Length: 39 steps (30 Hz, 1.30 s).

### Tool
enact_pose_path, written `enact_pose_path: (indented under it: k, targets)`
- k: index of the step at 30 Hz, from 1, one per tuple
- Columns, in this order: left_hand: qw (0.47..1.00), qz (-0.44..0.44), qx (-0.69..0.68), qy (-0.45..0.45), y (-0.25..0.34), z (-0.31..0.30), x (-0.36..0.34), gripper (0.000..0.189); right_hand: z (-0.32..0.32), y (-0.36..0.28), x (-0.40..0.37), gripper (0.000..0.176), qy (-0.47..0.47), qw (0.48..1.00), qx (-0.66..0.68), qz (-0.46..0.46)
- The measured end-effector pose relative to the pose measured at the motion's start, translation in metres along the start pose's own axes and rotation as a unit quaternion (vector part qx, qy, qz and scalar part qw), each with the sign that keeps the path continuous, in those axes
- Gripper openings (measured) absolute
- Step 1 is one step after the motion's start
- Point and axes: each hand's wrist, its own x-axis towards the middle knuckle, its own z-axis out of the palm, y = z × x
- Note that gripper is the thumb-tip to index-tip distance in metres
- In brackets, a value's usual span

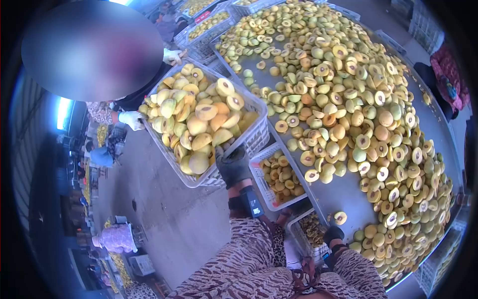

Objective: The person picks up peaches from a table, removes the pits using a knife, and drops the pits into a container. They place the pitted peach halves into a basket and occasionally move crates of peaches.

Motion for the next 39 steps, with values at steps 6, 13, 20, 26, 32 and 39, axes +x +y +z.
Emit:
enact_pose_path:
  k: [6,13,20,26,32,39]
  targets:
    - [0.997,-0.013,0.018,-0.070,-0.110,0.041,0.019,0.041,-0.001,0.005,-0.007,0.038,0.034,0.998,0.001,-0.052]
    - [0.981,-0.168,-0.046,-0.082,-0.124,0.121,0.011,0.050,0.006,-0.002,-0.010,0.028,0.027,0.999,0.022,0.013]
    - [0.881,-0.402,0.202,-0.144,-0.112,-0.053,-0.065,0.047,-0.004,-0.014,-0.010,0.025,-0.028,0.998,-0.024,0.052]
    - [0.716,-0.473,0.483,0.173,-0.103,-0.226,-0.134,0.051,-0.003,-0.010,-0.008,0.016,0.022,0.999,-0.019,0.016]
    - [0.693,-0.429,0.570,0.105,-0.141,-0.369,-0.142,0.041,0.031,0.026,-0.024,0.034,0.163,0.981,0.033,-0.095]
    - [0.709,-0.373,0.554,0.226,-0.160,-0.369,-0.134,0.032,0.075,0.078,-0.043,0.022,0.373,0.917,0.140,0.009]
